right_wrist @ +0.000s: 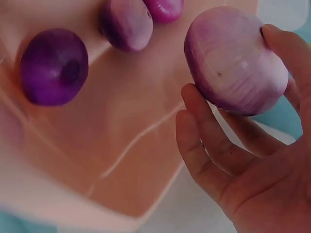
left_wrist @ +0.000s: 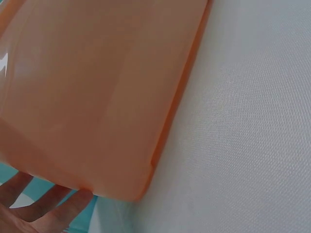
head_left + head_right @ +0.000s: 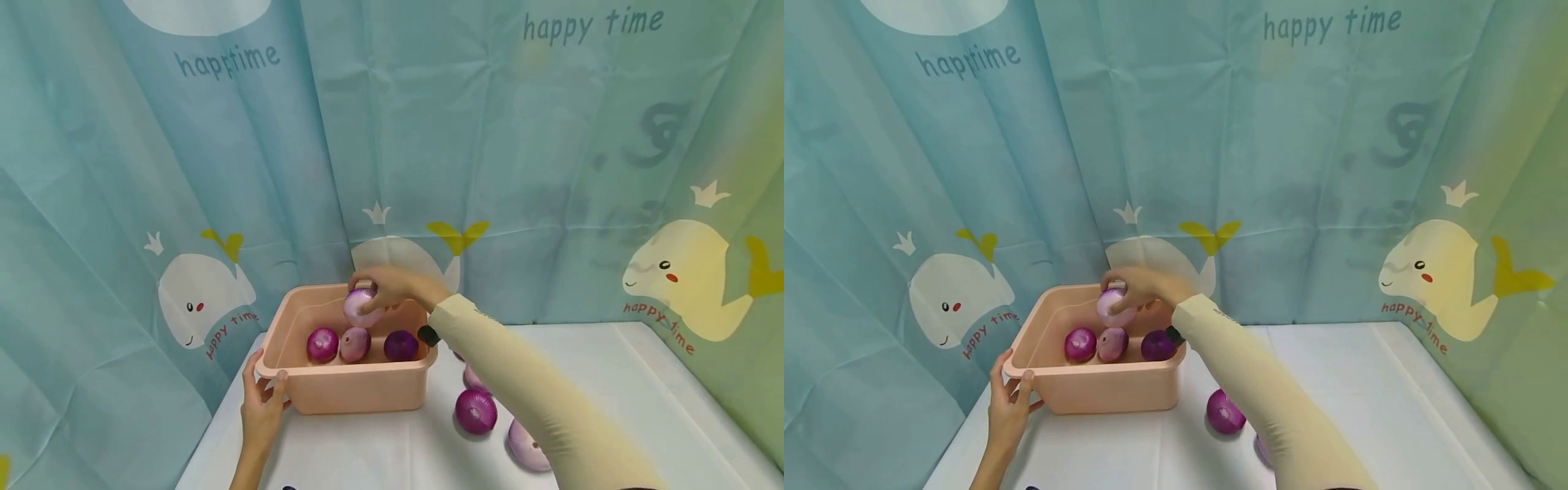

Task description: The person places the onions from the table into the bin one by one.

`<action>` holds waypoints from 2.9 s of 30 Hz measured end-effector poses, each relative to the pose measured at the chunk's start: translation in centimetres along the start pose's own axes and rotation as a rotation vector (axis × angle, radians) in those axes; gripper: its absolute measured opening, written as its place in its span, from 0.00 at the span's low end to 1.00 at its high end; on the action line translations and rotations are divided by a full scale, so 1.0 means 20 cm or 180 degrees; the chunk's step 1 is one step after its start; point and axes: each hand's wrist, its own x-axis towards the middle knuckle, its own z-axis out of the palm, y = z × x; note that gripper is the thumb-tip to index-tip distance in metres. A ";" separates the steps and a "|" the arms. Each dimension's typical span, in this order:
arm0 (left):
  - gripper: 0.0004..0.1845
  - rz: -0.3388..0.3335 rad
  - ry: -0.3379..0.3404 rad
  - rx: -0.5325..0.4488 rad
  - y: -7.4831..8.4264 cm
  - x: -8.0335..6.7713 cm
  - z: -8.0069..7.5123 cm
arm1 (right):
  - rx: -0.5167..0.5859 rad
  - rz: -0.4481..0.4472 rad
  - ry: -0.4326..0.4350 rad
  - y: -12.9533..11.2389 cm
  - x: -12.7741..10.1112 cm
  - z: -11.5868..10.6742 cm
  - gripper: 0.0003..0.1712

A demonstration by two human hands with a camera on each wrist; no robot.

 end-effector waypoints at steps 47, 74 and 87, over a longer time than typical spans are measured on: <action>0.36 0.0070 0.0040 0.0084 0.00 0.01 0.00 | 0.0184 -0.0027 -0.0047 0.01 -0.10 0.02 0.41; 0.37 -0.0024 0.0015 0.0087 -0.01 0.00 0.01 | 0.0098 -0.0439 0.0411 0.33 -0.78 -0.07 0.45; 0.36 0.0026 0.0029 0.0032 -0.01 0.00 0.01 | 0.0163 -0.0326 0.0573 0.48 -0.90 0.02 0.41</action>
